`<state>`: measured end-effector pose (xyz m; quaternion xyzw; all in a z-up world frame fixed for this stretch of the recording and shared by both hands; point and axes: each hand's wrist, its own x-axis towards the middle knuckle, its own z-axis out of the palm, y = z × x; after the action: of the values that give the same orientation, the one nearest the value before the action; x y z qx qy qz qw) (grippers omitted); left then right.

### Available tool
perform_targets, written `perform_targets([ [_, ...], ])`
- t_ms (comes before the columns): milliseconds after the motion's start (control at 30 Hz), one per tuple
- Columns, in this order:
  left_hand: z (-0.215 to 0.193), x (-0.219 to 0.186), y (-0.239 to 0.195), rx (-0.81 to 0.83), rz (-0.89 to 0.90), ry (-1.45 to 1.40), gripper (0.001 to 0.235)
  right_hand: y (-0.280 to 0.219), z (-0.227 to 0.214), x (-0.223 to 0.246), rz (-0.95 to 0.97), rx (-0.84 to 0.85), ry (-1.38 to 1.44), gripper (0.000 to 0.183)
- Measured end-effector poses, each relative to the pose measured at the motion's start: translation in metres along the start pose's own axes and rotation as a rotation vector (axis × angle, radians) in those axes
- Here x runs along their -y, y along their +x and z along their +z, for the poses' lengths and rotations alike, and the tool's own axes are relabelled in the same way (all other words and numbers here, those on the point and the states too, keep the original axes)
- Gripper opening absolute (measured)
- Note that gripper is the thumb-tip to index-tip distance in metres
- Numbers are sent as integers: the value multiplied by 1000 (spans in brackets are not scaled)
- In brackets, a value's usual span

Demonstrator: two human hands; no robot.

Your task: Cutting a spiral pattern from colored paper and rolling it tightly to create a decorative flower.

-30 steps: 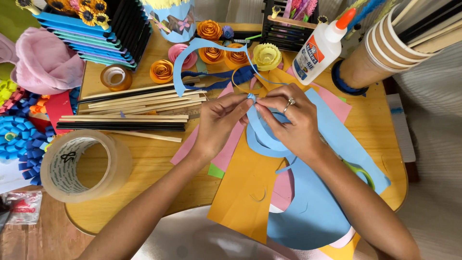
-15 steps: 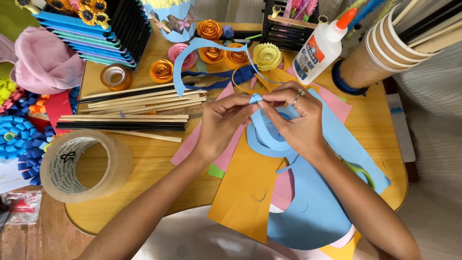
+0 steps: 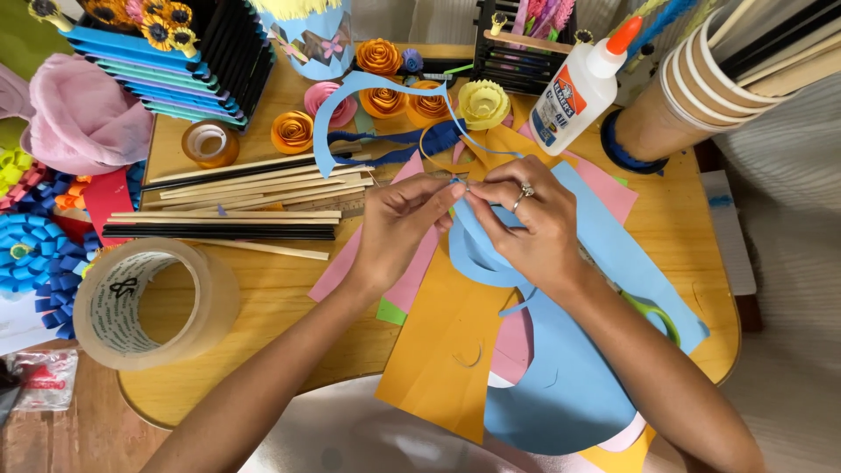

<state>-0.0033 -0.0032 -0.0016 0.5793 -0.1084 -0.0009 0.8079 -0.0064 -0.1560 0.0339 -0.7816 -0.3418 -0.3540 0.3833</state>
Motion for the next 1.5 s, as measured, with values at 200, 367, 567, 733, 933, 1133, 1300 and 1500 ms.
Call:
perform_targets([
  [200,1,-7,1,21,10,46,13,3,-3,-1,11,-38,96,14],
  [367,1,-4,2,35,47,74,17,3,-9,-4,210,-11,247,13],
  [567,3,-3,2,62,76,112,18,0,-14,-10,235,-9,245,13],
  [733,5,-5,4,14,75,124,16,-1,-17,-13,316,28,314,8],
  [933,9,-10,4,-25,69,117,15,-6,-19,-16,528,72,503,7],
  [1133,9,-12,5,-32,67,124,15,-8,-19,-19,691,103,661,12],
  [1300,6,-7,6,-50,53,66,15,-5,-21,-14,640,149,628,20],
  [1500,3,-19,5,-65,-34,8,18,-2,-17,-9,474,212,511,26],
])
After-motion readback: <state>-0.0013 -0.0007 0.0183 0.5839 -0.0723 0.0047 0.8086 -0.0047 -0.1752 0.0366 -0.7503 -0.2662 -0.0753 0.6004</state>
